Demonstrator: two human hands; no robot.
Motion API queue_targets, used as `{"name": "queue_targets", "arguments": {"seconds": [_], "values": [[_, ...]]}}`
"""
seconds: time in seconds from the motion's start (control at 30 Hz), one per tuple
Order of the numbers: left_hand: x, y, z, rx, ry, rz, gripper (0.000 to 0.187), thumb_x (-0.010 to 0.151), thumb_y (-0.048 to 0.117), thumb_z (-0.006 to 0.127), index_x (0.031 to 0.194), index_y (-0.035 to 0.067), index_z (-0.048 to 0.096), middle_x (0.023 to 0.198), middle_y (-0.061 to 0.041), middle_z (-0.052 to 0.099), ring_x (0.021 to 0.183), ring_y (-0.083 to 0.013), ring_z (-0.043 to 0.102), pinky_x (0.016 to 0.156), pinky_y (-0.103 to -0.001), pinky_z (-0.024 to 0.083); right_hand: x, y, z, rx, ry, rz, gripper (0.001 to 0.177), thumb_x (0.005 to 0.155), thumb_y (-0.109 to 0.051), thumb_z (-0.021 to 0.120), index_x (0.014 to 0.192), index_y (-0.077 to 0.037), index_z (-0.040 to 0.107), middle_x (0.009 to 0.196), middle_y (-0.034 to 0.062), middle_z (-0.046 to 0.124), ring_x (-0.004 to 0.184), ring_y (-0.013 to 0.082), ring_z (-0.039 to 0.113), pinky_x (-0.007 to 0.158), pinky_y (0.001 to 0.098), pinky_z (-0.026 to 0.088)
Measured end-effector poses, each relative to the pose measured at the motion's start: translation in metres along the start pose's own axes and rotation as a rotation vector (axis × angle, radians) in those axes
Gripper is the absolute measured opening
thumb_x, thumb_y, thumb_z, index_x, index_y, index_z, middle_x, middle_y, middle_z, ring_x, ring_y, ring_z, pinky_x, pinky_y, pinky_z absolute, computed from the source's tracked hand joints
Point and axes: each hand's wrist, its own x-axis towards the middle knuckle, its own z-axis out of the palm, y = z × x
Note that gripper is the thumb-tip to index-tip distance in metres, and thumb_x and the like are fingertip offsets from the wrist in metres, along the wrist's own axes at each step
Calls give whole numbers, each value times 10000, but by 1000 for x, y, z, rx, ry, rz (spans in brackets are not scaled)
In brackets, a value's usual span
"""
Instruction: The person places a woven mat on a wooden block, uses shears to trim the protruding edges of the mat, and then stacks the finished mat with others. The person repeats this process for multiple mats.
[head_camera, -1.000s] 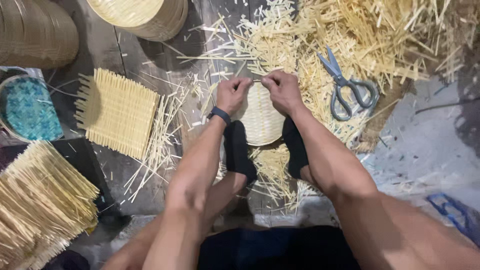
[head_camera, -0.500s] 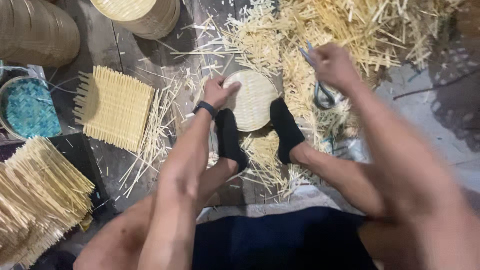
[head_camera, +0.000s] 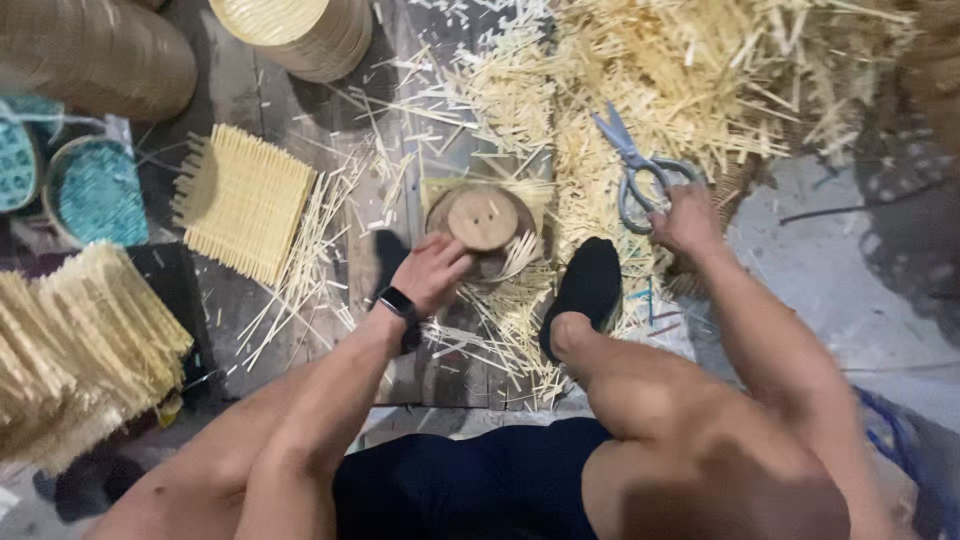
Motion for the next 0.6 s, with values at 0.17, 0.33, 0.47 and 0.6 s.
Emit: {"name": "queue_targets", "arguments": {"seconds": [0.17, 0.33, 0.47, 0.6], "values": [[-38, -42, -2, 146, -324, -210, 319, 897, 128, 686, 1208, 126, 614, 1351, -88, 605, 1366, -285, 555, 1053, -455, 494, 24, 16, 67, 127, 47, 125, 653, 752, -229, 840, 1282, 46, 578, 1219, 295, 634, 1148, 454, 608, 987, 498, 498], [24, -17, 30, -152, 12, -754, 1187, 643, 561, 936, 1449, -112, 382, 1484, -368, 365, 1358, -547, 393, 1092, -653, 317, 27, 16, 55, 351, -268, 281, 723, 646, -138, 813, 1311, 14, 574, 1072, 280, 704, 969, 386, 697, 892, 445, 563], [55, 5, 43, -173, 212, -773, 1084, 624, 414, 884, 1481, -29, 389, 1494, -335, 378, 1359, -530, 412, 1146, -579, 365, 4, -10, 20, 506, -459, 408, 448, 742, -279, 855, 1029, 13, 675, 875, 175, 728, 779, 272, 706, 718, 412, 584], [55, 4, 38, -187, 260, -577, 1020, 667, 364, 899, 1525, 93, 416, 1550, -312, 337, 1405, -527, 391, 1184, -581, 376, -24, -56, -15, 499, -243, 302, 454, 888, -413, 840, 873, 21, 707, 705, 124, 658, 652, 208, 598, 604, 398, 519]]}}
